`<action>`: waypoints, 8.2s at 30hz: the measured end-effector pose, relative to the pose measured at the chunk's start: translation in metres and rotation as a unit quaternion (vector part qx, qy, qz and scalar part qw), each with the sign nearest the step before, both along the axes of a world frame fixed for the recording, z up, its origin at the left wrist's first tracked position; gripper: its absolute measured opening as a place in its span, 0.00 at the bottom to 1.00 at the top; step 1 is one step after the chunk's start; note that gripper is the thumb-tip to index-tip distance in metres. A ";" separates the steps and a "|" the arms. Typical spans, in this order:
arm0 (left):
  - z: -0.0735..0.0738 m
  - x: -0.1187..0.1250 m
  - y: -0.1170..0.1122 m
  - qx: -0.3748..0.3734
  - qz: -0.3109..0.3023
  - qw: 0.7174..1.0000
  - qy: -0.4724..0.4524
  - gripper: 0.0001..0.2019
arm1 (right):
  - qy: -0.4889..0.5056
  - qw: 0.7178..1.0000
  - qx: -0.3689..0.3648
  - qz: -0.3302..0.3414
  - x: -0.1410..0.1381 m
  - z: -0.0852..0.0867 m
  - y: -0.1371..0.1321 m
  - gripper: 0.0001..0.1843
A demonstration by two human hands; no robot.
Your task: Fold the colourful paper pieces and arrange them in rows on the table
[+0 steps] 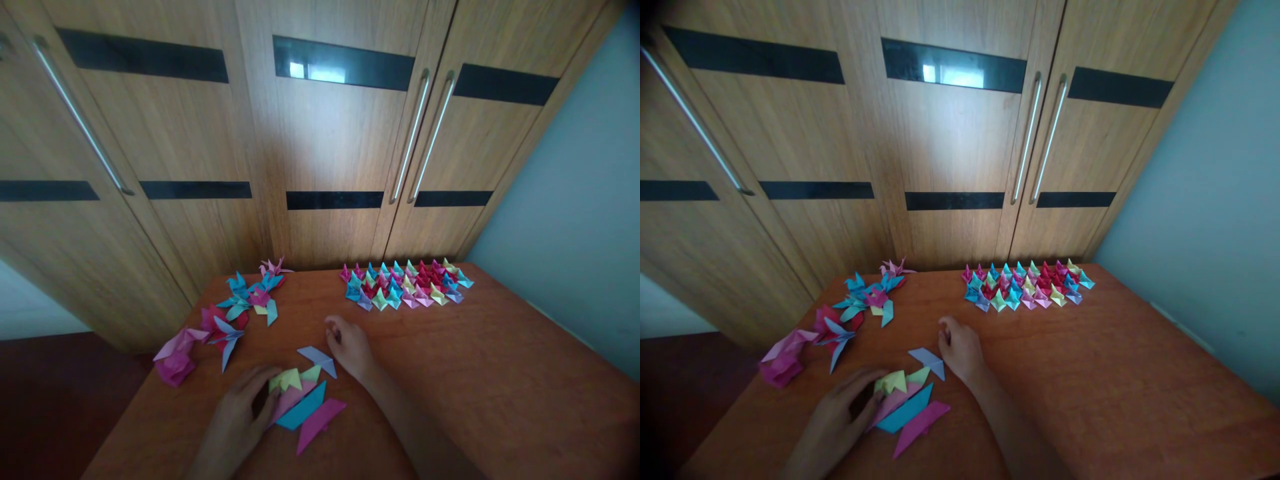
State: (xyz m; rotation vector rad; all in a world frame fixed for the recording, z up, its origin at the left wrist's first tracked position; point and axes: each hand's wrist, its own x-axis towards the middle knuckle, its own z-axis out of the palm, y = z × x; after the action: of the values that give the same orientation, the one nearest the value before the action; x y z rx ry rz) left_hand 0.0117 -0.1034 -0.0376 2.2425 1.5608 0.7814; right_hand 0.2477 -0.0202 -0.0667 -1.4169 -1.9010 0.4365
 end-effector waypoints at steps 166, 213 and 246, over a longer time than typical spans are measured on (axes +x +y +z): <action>0.014 0.039 0.063 -0.045 -0.012 0.998 -0.047 0.13 | 0.404 0.849 0.041 -0.338 0.136 -0.018 -0.020 0.17; 0.072 0.021 0.143 0.086 0.074 0.982 0.154 0.17 | 0.068 0.994 -0.058 0.057 -0.002 0.006 0.009 0.11; 0.079 0.000 0.161 0.101 0.144 0.962 0.208 0.19 | -0.041 0.995 -0.031 0.090 -0.002 0.012 0.001 0.09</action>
State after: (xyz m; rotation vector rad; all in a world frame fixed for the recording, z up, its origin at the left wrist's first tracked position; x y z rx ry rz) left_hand 0.0122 0.0579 0.0413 2.4779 2.1245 0.5860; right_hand 0.2458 -0.0194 -0.0547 -1.3254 -2.1085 0.5359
